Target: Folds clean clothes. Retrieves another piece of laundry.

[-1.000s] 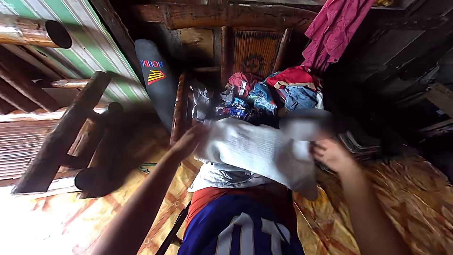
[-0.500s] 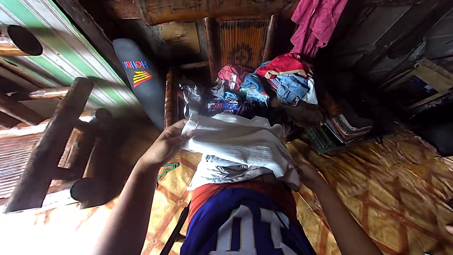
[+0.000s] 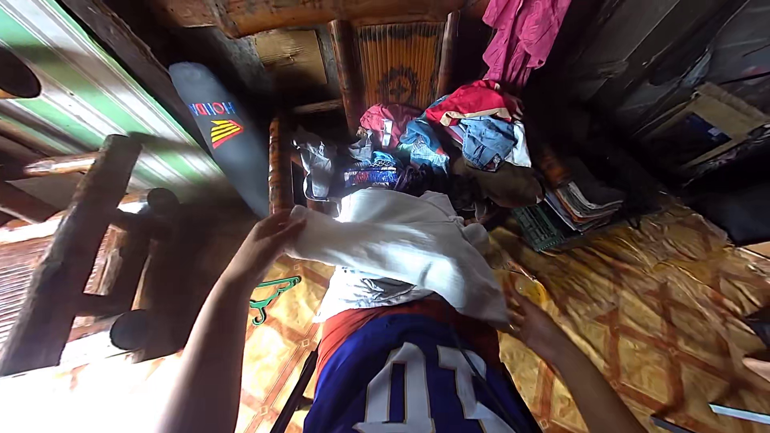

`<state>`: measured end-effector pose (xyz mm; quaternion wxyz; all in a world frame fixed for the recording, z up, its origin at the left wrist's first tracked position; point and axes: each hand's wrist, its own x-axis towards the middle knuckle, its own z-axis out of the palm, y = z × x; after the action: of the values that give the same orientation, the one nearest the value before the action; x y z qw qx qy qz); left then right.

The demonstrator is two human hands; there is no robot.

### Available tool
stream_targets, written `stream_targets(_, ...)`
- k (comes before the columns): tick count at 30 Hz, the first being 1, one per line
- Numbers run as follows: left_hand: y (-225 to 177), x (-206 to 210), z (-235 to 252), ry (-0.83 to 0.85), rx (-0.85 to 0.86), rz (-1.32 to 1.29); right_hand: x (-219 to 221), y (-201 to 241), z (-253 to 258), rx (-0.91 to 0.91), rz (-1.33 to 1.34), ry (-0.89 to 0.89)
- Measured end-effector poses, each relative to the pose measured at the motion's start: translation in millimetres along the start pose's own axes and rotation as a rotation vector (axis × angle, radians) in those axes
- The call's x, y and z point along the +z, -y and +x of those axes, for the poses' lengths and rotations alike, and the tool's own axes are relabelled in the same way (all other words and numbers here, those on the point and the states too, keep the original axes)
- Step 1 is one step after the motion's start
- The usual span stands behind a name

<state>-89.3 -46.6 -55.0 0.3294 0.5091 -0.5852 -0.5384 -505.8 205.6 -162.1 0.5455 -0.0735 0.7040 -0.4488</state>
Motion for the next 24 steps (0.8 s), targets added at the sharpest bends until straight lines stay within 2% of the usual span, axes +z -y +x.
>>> stream_targets(1, 4, 0, 0, 0.001, 0.007, 0.062, 6, -5, 4, 0.092, 0.011, -0.004)
stream_targets(3, 5, 1, 0, -0.019, 0.03, 0.144, 13, -8, 9, 0.164, 0.01, 0.02)
stream_targets(6, -2, -2, 0, -0.074, 0.064, 0.191, 13, 0, 4, 0.124, 0.01, 0.046)
stream_targets(8, -7, -2, 1, -0.127, 0.115, 0.279, 9, 17, -8, 0.049, 0.129, 0.013)
stream_targets(10, -17, 5, 0, -0.15, 0.249, 0.361, 13, 51, -26, -0.094, 0.239, -0.038)
stream_targets(11, -28, 15, -5, -0.106, 0.337, 0.381, 20, 69, -37, -0.195, 0.268, -0.035)
stream_targets(12, -39, 33, -13, -0.018, 0.425, 0.373, 29, 87, -49, -0.306, 0.28, -0.005)
stream_targets(15, -57, 111, -38, 0.389, 0.666, 0.283, 76, 130, -90, -0.595, 0.24, 0.116)
stream_targets(16, -60, 135, -41, 0.445, 0.718, 0.288, 94, 140, -102, -0.675, 0.202, 0.159)
stream_targets(18, -71, 163, -37, 0.434, 0.754, 0.305, 123, 155, -116, -0.882, 0.047, 0.31)
stream_targets(21, -92, 162, -17, 0.218, 0.774, 0.138, 144, 173, -109, -1.23, -0.219, 0.534)
stream_targets(22, -100, 153, -12, 0.221, 0.727, 0.104, 149, 175, -102, -1.282, -0.229, 0.546)
stream_targets(24, -112, 132, -6, 0.26, 0.596, 0.044, 156, 172, -89, -1.274, -0.168, 0.516)
